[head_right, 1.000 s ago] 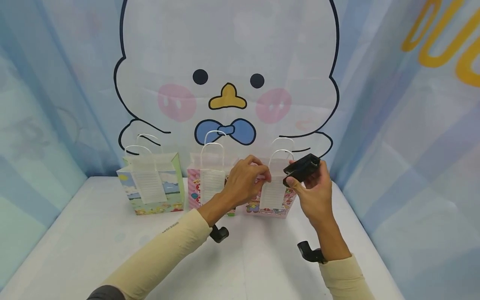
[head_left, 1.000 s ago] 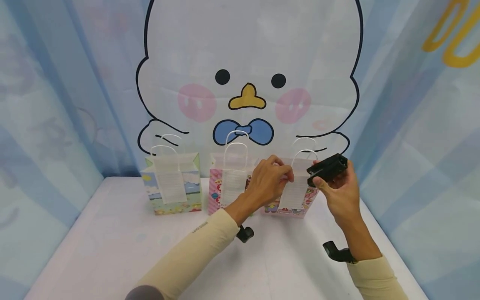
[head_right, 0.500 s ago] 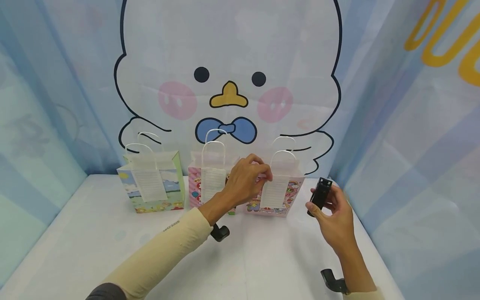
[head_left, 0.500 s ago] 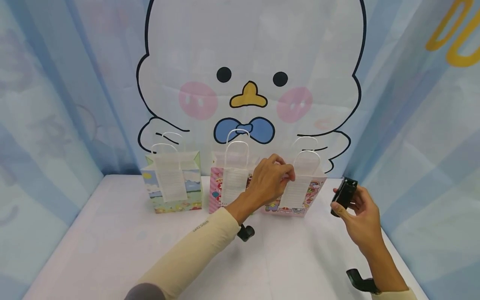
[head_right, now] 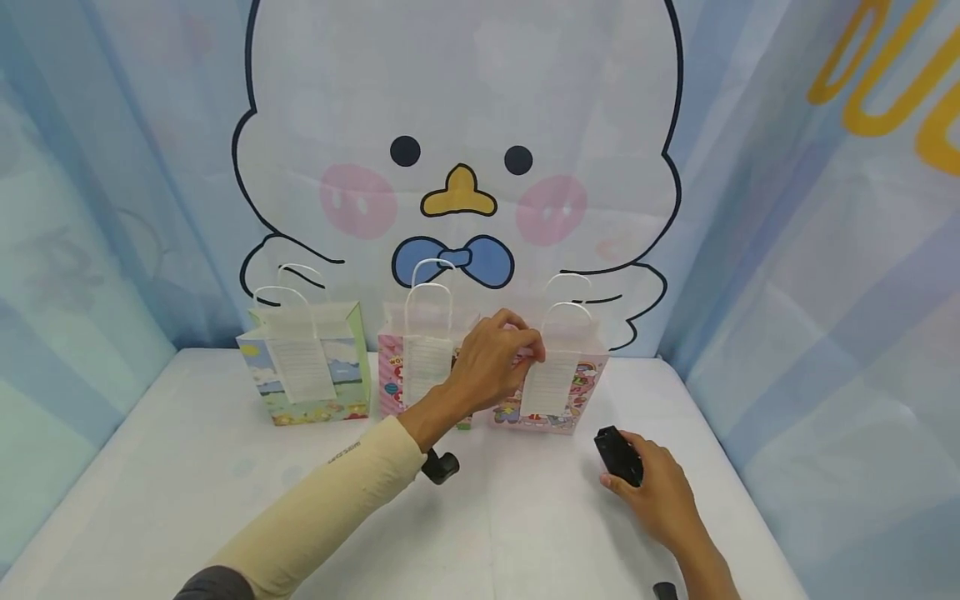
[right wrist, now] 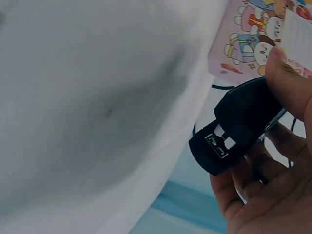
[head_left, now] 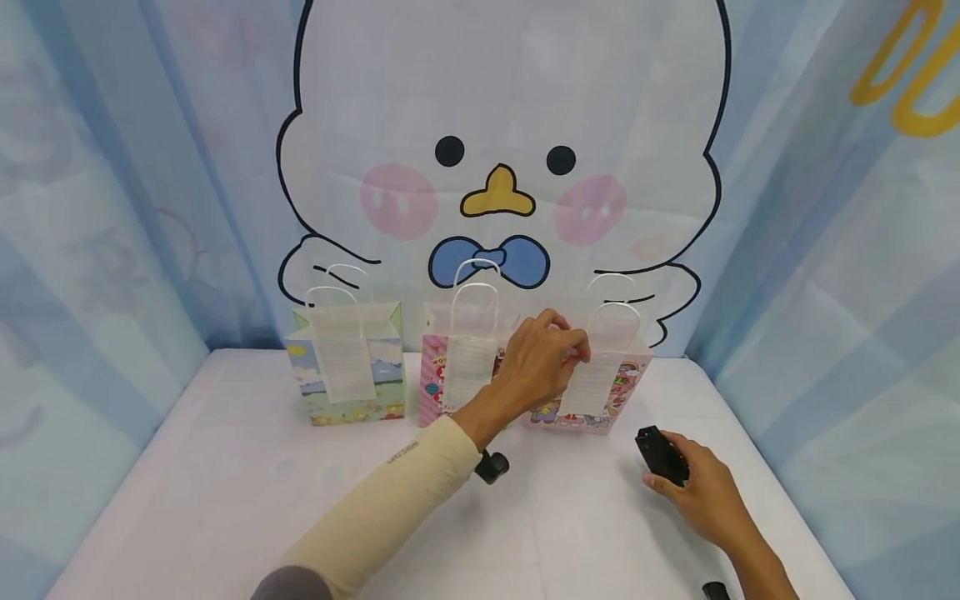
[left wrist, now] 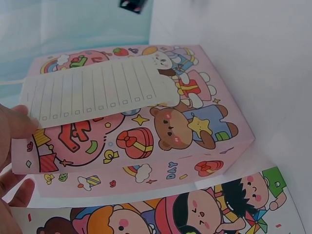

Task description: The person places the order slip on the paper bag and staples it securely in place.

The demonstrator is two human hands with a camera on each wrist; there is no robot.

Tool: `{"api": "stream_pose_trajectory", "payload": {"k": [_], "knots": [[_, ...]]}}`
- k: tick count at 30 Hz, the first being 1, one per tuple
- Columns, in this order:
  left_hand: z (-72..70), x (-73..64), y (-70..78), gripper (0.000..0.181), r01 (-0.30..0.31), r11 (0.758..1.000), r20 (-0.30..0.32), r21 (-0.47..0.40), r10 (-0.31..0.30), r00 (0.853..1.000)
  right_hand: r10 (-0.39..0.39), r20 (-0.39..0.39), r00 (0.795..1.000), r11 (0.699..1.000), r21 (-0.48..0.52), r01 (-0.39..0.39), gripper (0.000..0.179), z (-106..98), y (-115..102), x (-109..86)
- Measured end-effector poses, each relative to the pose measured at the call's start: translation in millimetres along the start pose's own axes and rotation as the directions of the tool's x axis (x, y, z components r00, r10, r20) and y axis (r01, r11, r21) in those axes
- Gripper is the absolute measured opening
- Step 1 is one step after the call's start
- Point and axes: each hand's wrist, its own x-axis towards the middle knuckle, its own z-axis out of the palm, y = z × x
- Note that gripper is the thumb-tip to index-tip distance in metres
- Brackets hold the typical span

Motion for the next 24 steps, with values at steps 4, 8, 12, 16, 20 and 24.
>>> {"api": "stream_pose_trajectory", "payload": {"k": [4, 8, 12, 16, 20, 24], "knots": [[0.3, 0.3, -0.1, 0.010, -0.021, 1.000, -0.009, 0.002, 0.021, 1.000, 0.001, 0.034, 0.999, 0.996, -0.087, 0.002, 0.087, 8.9, 8.1, -0.3], [0.8, 0.1, -0.2, 0.011, -0.026, 1.000, -0.010, 0.004, 0.026, 1.000, 0.027, 0.057, 0.998, 0.991, -0.132, -0.019, 0.089, 14.5, 10.8, -2.7], [-0.2, -0.9, 0.0, 0.010, -0.014, 1.000, -0.004, -0.004, 0.014, 1.000, 0.059, 0.083, 0.995, 0.984, -0.174, -0.044, 0.093, 17.8, 9.1, -6.0], [-1.8, -0.2, 1.0, 0.009, -0.008, 1.000, -0.005, -0.007, 0.008, 1.000, 0.069, 0.092, 0.993, 0.973, -0.227, -0.046, 0.093, 19.4, 6.8, -6.2], [-6.4, -0.6, 2.5, 0.008, -0.008, 1.000, -0.053, 0.003, 0.008, 0.999, 0.064, 0.077, 0.995, 0.970, -0.239, -0.044, 0.093, 21.7, 2.4, -6.1], [-16.7, -10.2, 6.9, 0.024, -0.056, 0.998, -0.133, 0.040, 0.060, 0.989, -0.007, -0.010, 1.000, 0.976, -0.220, 0.004, 0.098, 26.1, -6.9, -14.7]]}}
